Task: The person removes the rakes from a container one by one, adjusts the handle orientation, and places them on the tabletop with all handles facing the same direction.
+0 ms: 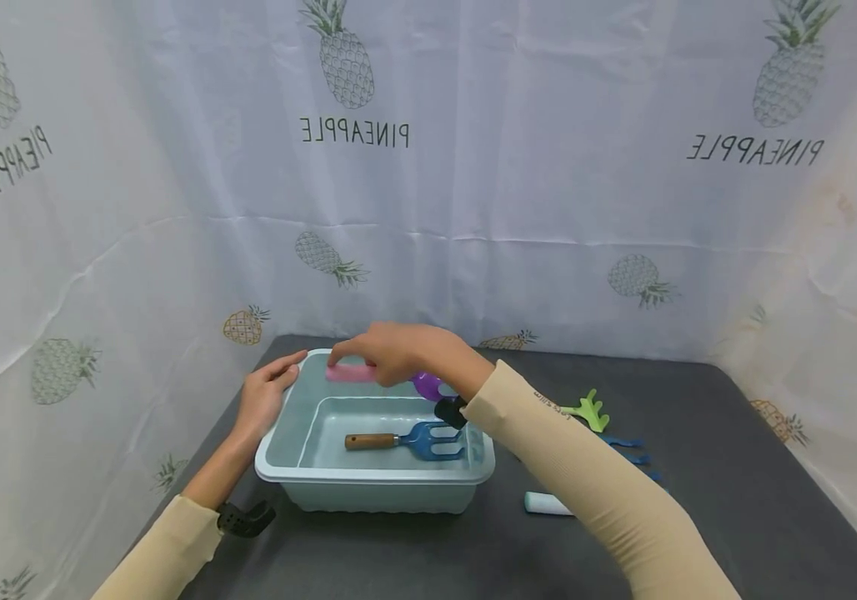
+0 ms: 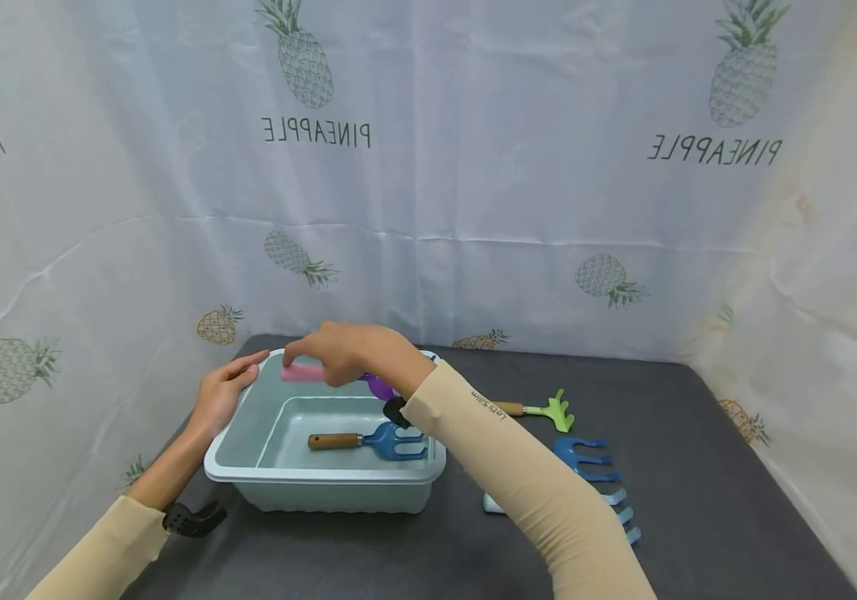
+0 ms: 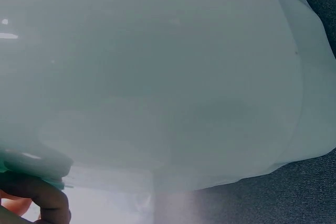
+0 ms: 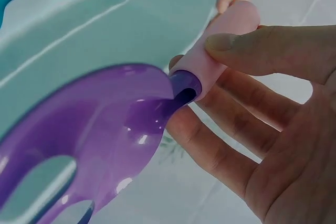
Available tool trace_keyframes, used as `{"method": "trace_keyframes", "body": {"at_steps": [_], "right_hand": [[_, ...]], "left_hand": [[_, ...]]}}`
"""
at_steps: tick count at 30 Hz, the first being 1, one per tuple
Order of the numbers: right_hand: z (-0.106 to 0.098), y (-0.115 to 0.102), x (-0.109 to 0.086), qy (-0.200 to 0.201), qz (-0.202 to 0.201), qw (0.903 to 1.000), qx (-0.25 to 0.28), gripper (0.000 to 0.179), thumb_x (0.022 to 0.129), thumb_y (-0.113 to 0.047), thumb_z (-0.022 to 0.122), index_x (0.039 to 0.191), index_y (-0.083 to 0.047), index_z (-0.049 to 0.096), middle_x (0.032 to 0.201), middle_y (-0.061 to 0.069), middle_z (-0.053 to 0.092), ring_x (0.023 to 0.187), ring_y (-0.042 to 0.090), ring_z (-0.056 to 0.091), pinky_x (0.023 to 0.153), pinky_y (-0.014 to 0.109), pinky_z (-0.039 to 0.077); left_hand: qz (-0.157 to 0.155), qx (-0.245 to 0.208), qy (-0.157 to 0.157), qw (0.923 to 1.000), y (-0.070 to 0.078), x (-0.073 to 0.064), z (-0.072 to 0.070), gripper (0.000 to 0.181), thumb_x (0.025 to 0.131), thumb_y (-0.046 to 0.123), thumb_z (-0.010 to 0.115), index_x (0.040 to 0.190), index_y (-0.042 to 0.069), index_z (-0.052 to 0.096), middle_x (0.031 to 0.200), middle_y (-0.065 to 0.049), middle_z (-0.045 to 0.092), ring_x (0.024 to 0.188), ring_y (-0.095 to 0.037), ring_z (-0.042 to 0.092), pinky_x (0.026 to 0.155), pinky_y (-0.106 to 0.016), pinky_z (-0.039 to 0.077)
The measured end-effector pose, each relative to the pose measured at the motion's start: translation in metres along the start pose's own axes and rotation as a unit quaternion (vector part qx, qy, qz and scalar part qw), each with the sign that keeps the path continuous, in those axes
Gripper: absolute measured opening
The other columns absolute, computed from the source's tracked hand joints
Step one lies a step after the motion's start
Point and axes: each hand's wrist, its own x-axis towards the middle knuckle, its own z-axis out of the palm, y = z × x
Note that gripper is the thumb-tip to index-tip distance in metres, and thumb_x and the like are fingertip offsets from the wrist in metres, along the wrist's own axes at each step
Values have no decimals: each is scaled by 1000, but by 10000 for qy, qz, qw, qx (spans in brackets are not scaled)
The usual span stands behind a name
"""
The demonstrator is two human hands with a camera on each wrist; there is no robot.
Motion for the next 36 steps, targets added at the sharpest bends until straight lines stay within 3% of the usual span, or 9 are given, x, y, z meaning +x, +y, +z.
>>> {"method": "trace_keyframes", "body": {"at_steps": [6,13,21,27,33,36], "right_hand": [[-10,0,-22,91,32,9999,-59,74,89,9,64,147,-35,54,109,2,66,91,19,60,66,24,53],[-14,12,-43,238,154,9996,-3,78,85,16,59,144,-36,57,125,0,68,99,19,62,69,26,55],[-11,26,-73,428,397,9983,-72,73,88,13,59,142,-36,59,113,2,70,91,20,60,71,29,53],[-14,41,-85,515,365,9979,136,70,91,10,54,145,-34,58,120,4,72,93,20,65,72,28,56],[-16,58,-99,778,159,9965,270,51,97,-10,67,144,-29,61,117,4,74,95,20,68,80,31,58],[-14,66,-104,853,262,9956,284,56,94,-2,66,143,-30,62,118,4,74,97,21,68,76,30,58]], "left_hand": [[-75,5,41,10000,2,-9,1,42,110,27,49,149,13,57,153,-12,56,136,-27,54,84,-10,44],[-68,8,-10,10000,2,-7,0,43,111,28,47,151,14,55,155,-13,54,136,-29,55,82,-10,46],[20,69,5,10000,0,-9,-1,43,111,27,48,150,12,56,154,-14,54,136,-29,55,82,-8,44],[94,191,8,9998,-3,-7,-4,43,111,28,47,150,13,56,152,-15,56,129,-25,57,82,-11,46],[130,109,-52,9998,-4,-5,-3,43,111,29,47,151,14,55,154,-14,55,134,-28,55,83,-11,46],[115,116,-14,9999,-4,-6,-2,43,111,28,47,150,13,55,153,-15,56,134,-29,55,83,-10,46]]}}
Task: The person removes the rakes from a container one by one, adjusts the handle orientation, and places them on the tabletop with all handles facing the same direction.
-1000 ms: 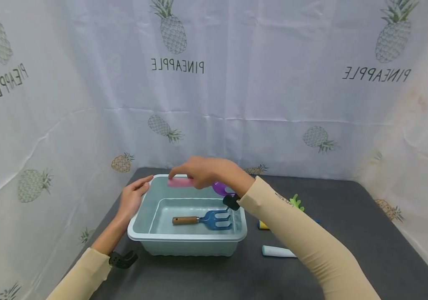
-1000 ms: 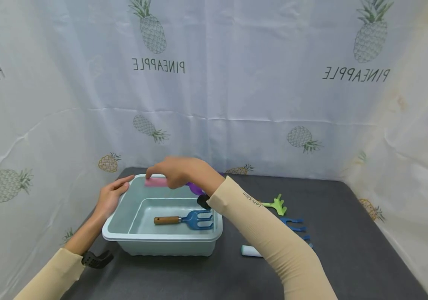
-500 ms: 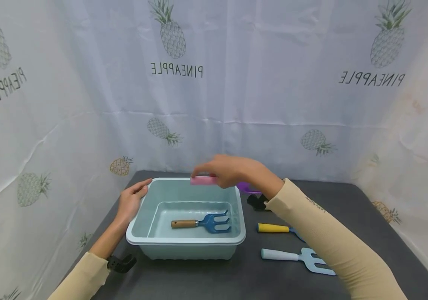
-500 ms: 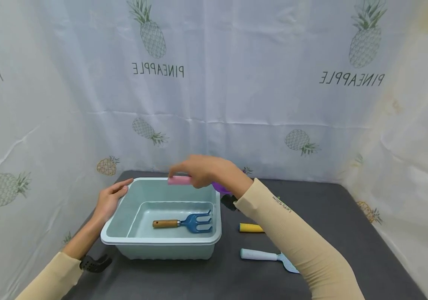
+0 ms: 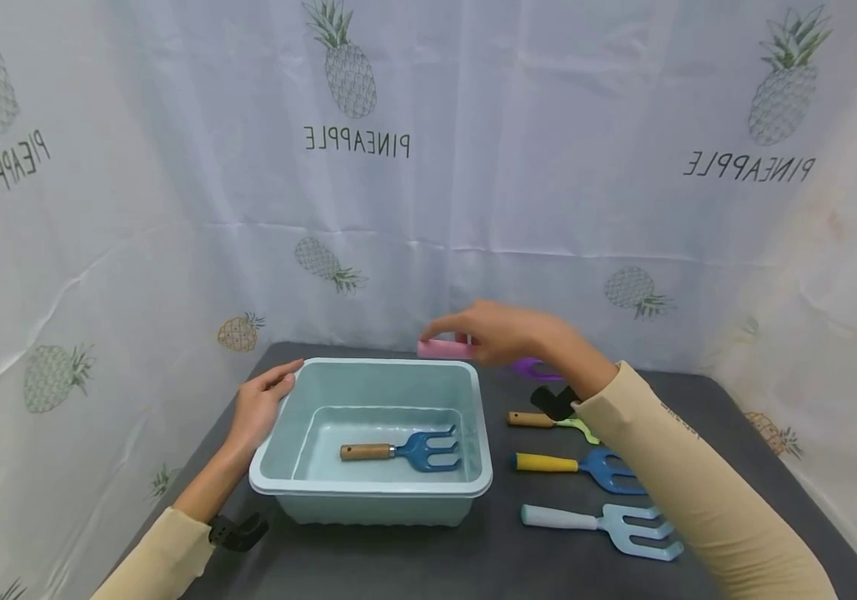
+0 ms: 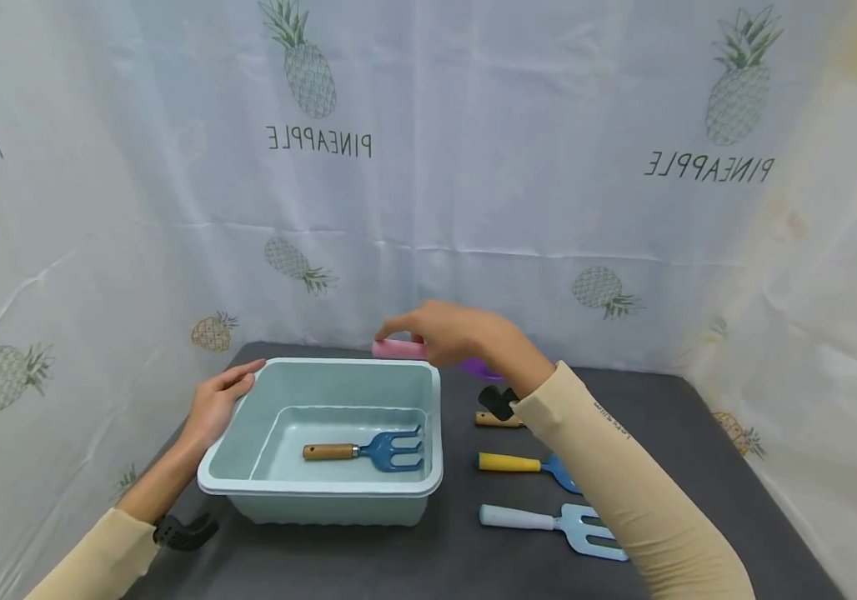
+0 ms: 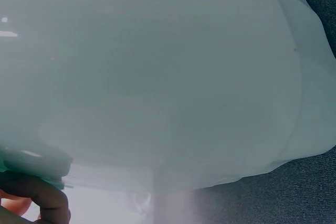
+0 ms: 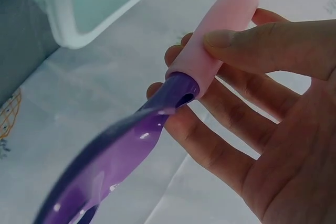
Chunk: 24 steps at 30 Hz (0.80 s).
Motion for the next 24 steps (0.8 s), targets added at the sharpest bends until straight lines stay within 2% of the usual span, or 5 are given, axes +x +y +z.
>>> {"method": "trace_keyframes", "body": {"at_steps": [5,9,17,24], "right_hand": [[2,12,-13,13,368,9993,7,74,86,14,57,143,-33,61,125,4,72,101,23,68,71,28,58],[5,23,-25,57,425,9991,-53,71,86,15,54,141,-30,63,128,4,72,101,24,69,74,32,60],[9,43,-47,114,648,9978,-108,64,90,12,54,139,-27,65,118,5,73,98,23,69,80,38,61],[10,58,-66,107,830,9965,-51,63,87,15,52,136,-22,66,116,6,73,97,23,69,84,42,60]], "left_hand": [[-31,48,-5,10000,-1,-1,0,43,111,28,47,151,13,55,152,-14,56,134,-29,56,83,-10,46],[-66,-9,-3,10000,-1,-1,0,43,111,29,48,150,14,56,153,-14,56,134,-29,56,83,-10,46],[-66,16,-7,10000,2,-2,1,43,111,28,47,151,14,55,154,-14,55,135,-29,55,82,-10,46],[-57,33,-43,10000,1,-4,1,43,111,29,46,151,14,54,153,-15,55,133,-29,56,82,-12,47]]}}
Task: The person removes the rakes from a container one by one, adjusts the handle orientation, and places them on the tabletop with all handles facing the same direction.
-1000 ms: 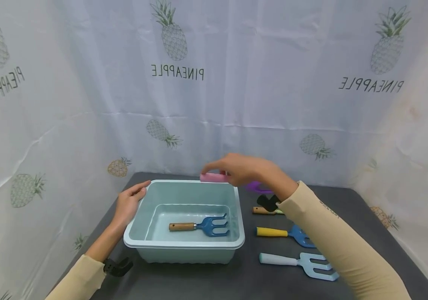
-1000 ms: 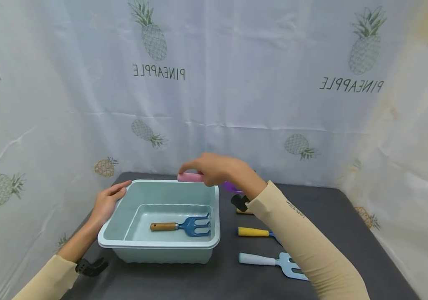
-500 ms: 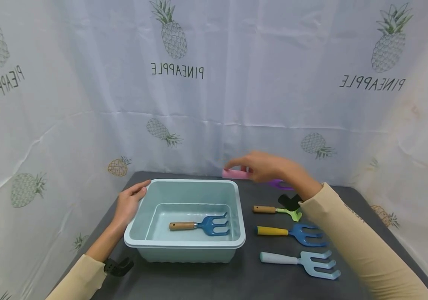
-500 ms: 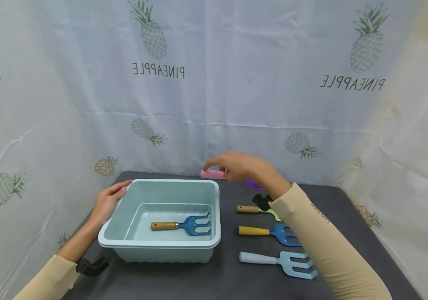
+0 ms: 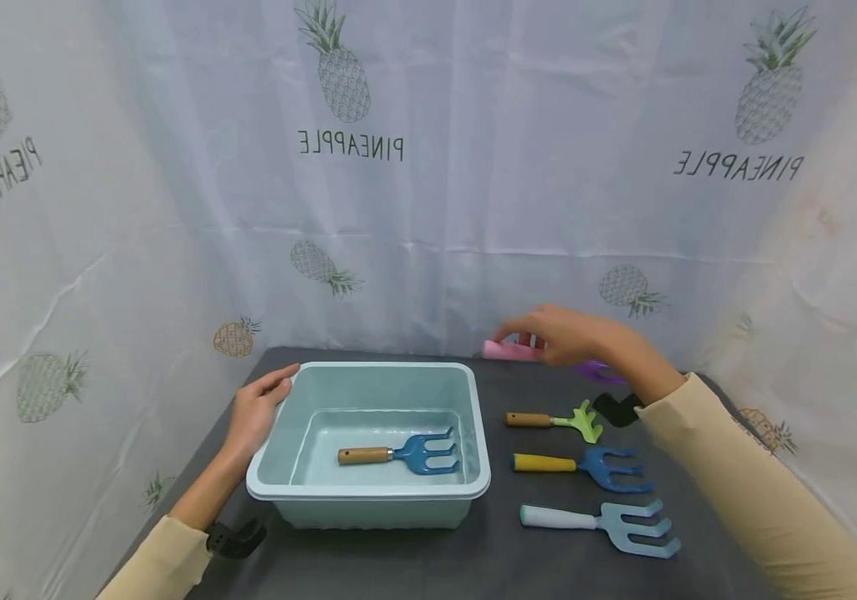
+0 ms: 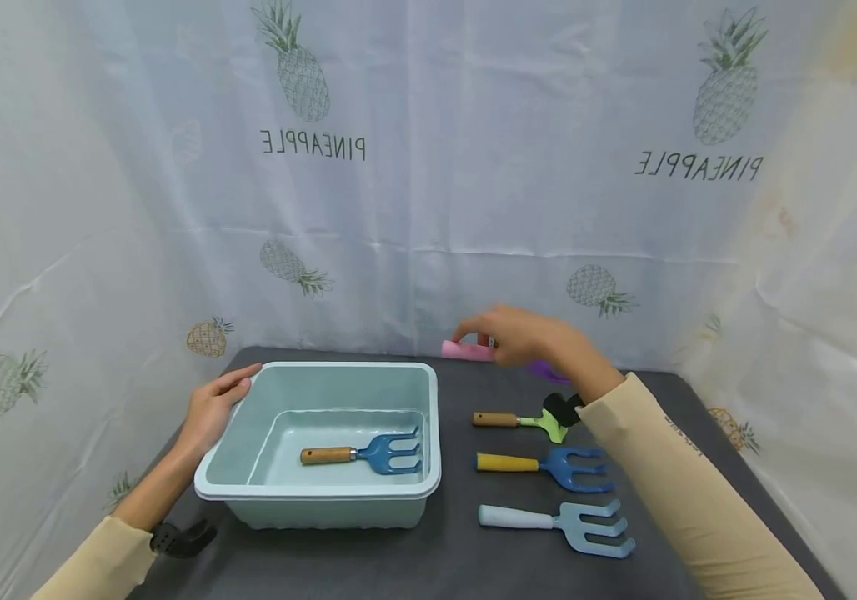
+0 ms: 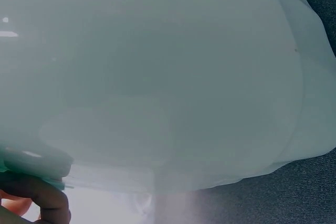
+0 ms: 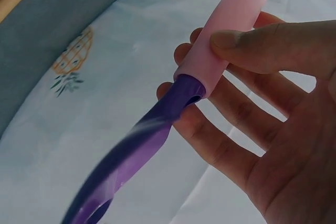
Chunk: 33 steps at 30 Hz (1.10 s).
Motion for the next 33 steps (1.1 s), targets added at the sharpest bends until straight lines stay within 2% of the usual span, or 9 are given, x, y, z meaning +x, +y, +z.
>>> {"method": "trace_keyframes", "body": {"at_steps": [9,14,24,27,33], "right_hand": [[11,21,-14,-130,210,9997,8,60,87,14,53,135,-19,68,117,8,73,96,22,70,84,43,61],[18,35,-24,-38,343,9994,42,57,86,15,56,133,-15,69,121,8,73,97,21,70,85,44,60],[33,65,-46,135,211,9997,66,48,84,14,60,121,-14,73,109,4,76,92,20,70,82,46,60],[40,76,-53,217,181,9996,-65,43,85,11,64,119,-13,73,104,2,75,89,17,68,79,42,59],[54,94,-68,200,423,9989,-46,39,85,9,67,116,-15,73,96,-4,71,80,11,58,72,33,53]], "left_hand": [[-49,9,20,10000,-2,0,0,44,111,29,46,152,14,54,154,-14,55,136,-28,54,83,-11,44],[-62,-1,-10,10000,-1,1,1,43,111,29,47,151,15,55,154,-13,55,136,-27,54,83,-10,44],[-14,38,-14,10000,-1,4,1,44,111,29,46,152,14,54,153,-14,55,134,-25,53,84,-11,43],[4,46,-21,10000,-1,4,0,44,111,29,46,152,14,54,152,-14,56,133,-24,53,84,-12,44],[-9,51,-10,10000,-2,5,0,43,111,29,46,151,14,55,151,-14,56,131,-23,53,83,-11,45]]}}
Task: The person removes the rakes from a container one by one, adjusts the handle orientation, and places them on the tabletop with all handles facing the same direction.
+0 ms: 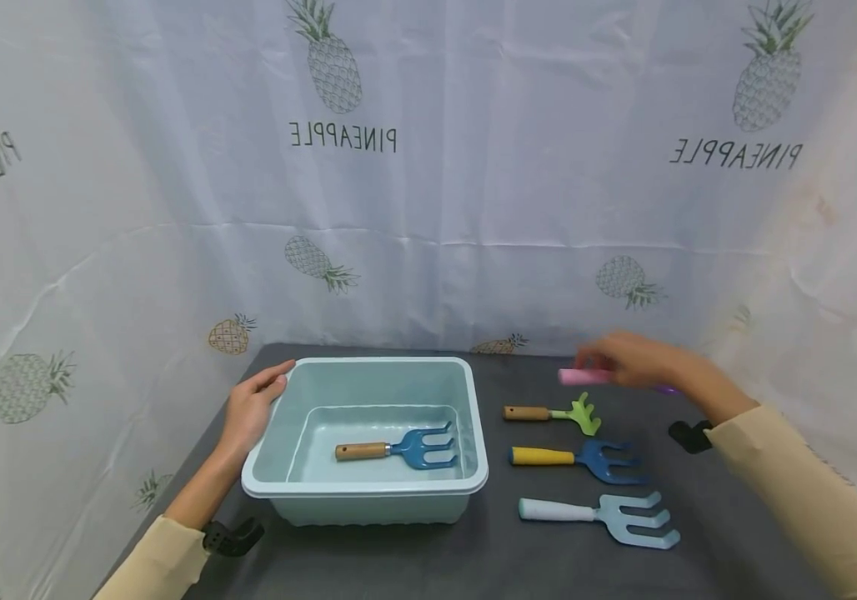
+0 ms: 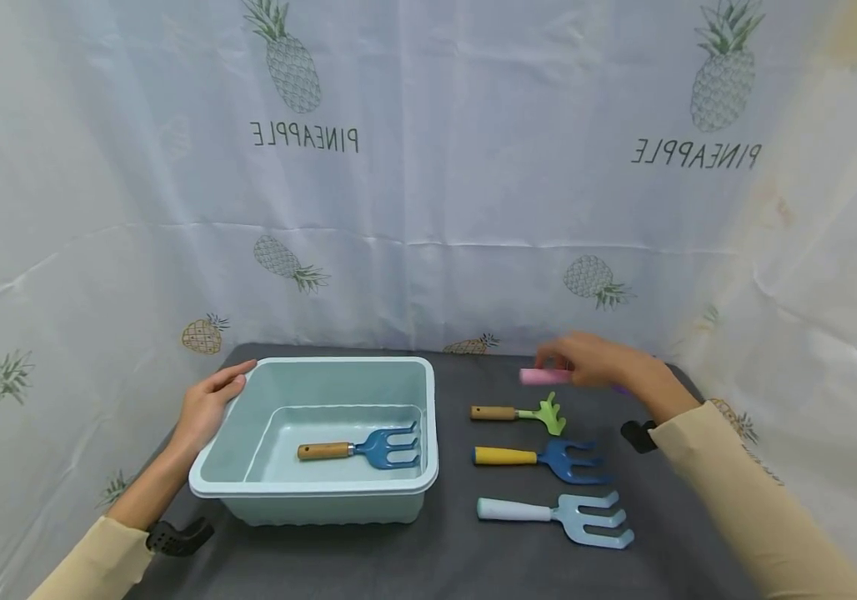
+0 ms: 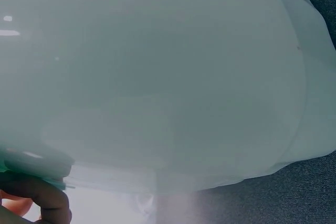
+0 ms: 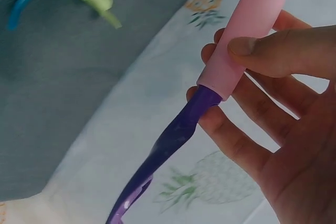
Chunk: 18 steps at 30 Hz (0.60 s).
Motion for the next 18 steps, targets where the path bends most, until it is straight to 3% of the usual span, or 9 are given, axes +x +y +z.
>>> {"method": "trace_keyframes", "body": {"at_steps": [4,13,18], "right_hand": [[7,15,-9,30,47,9999,-84,40,83,8,68,115,-15,72,89,-5,68,76,10,54,69,30,48],[25,42,-31,282,348,9990,-28,40,83,7,68,114,-18,72,94,-4,68,82,11,55,72,32,51],[37,57,-39,313,478,9984,-58,39,82,7,70,115,-12,73,96,-3,70,82,13,57,72,35,52]], "left_hand": [[-50,-76,1,10000,0,1,1,44,111,30,46,152,15,54,152,-14,56,133,-24,53,83,-11,44],[-84,-166,-13,9998,-1,0,2,44,111,30,46,152,15,54,152,-14,55,131,-23,54,82,-11,46],[-49,-113,-29,9999,0,0,1,44,111,30,46,152,15,54,152,-14,56,116,-7,58,82,-12,47]]}}
